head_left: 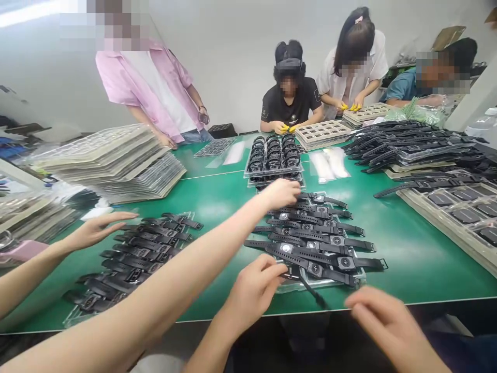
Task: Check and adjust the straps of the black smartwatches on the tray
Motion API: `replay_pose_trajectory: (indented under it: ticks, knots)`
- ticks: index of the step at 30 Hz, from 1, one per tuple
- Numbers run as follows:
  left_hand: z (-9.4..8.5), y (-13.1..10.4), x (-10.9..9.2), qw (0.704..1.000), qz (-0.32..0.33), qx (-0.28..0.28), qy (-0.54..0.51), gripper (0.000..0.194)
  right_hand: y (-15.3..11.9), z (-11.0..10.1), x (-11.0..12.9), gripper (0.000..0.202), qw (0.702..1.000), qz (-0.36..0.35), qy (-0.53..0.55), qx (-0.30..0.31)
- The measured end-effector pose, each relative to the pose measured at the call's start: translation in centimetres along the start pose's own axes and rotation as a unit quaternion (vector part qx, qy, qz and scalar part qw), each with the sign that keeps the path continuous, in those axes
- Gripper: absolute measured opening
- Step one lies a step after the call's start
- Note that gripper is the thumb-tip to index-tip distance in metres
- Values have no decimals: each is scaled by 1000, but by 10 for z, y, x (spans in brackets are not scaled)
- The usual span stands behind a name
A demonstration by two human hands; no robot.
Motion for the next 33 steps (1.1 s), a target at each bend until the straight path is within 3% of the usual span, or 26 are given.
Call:
replay_pose_trajectory:
  ticks: [2,3,5,8,11,13,16,19,21,23,24,27,28,29,31,32,33]
  knots:
    - [-6,4,-11,993,72,-96,6,38,4,31,18,13,990,16,13,139]
    - [-8,6,-17,983,111,-143,7,44,8,38,23,14,989,30,24,143]
    - [-5,7,-25,965,166,-201,6,51,19,37,25,16,995,33,47,78]
    - [11,7,-28,955,161,-250,-3,50,28,23,19,25,999,7,47,-25]
    - [24,1,-30,950,116,-288,-39,46,29,20,18,50,1000,-12,16,-6]
    - [30,1,-33,960,90,-243,-105,40,29,18,22,48,1000,-17,-6,-1]
    - [35,10,-38,973,11,-78,-218,46,37,11,39,33,999,-27,-34,8]
    - [33,22,-47,960,-39,63,-269,59,58,7,66,29,995,-39,-36,80]
    - [28,32,-53,960,-24,105,-260,41,74,4,80,26,991,-41,-27,123]
    - [22,43,-51,970,-11,97,-221,10,85,-5,85,28,993,-70,-16,92]
    - [18,49,-46,975,-21,75,-206,5,86,-13,84,28,995,-95,-7,29]
    - [6,70,-18,962,-123,-36,-243,23,74,-26,64,13,970,-134,73,-188]
    - [2,78,-8,943,-158,-75,-284,27,72,-14,51,20,974,-105,125,-158]
    - [0,86,0,919,-183,-111,-331,30,74,9,42,32,981,-71,173,-58]
    - [-4,103,9,871,-198,-170,-417,39,77,59,31,41,955,7,263,135]
    - [-5,110,11,851,-193,-195,-448,43,84,75,27,51,937,69,307,153]
    - [-5,115,11,837,-185,-215,-468,47,96,82,25,61,918,111,364,110]
Point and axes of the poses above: each hand's wrist, its own y-axis towards the middle knuckle, its own z-axis out of the palm, x = y × z, the point moved 6 cm from there along y, towards the middle knuckle, and after that the axes turned 5 degrees about y, right-handed, at the moved point
